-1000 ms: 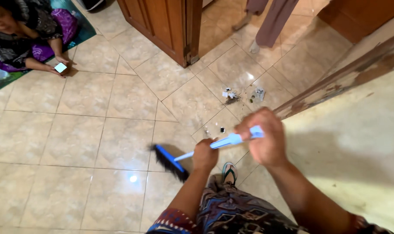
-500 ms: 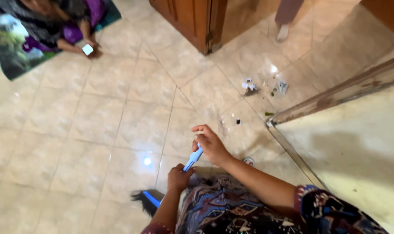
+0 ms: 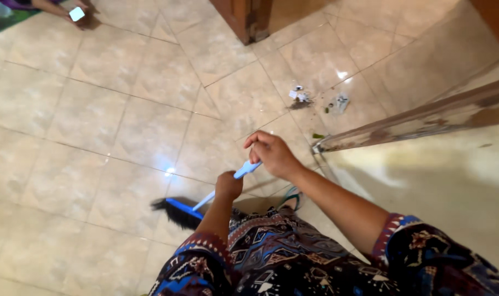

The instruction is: The person sweeps the floor with a broom, moving a green stool and other items to reach the debris. They gather the trash into a pile and then pick up the larger pieces by hand.

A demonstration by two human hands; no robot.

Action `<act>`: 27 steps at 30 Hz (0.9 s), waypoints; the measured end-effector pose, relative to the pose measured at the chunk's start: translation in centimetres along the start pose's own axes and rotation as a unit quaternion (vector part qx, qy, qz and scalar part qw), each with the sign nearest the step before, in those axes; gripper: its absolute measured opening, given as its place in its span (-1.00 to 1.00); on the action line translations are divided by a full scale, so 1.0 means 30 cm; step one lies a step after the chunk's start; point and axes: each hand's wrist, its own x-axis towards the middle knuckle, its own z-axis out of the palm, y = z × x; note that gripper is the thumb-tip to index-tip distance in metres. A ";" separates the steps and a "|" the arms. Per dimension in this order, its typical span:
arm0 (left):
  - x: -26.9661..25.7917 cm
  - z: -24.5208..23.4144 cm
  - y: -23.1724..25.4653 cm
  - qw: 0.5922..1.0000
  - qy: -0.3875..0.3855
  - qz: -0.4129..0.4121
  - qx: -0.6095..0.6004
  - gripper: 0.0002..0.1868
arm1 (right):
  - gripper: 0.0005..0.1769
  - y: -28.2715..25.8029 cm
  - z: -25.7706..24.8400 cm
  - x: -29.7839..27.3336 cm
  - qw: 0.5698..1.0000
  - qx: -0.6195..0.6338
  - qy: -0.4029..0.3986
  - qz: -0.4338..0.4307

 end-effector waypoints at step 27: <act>-0.219 0.147 1.015 0.924 -0.016 0.326 -0.200 -0.62 | -0.81 -0.533 -0.453 -0.522 0.949 -0.139 0.204 -0.198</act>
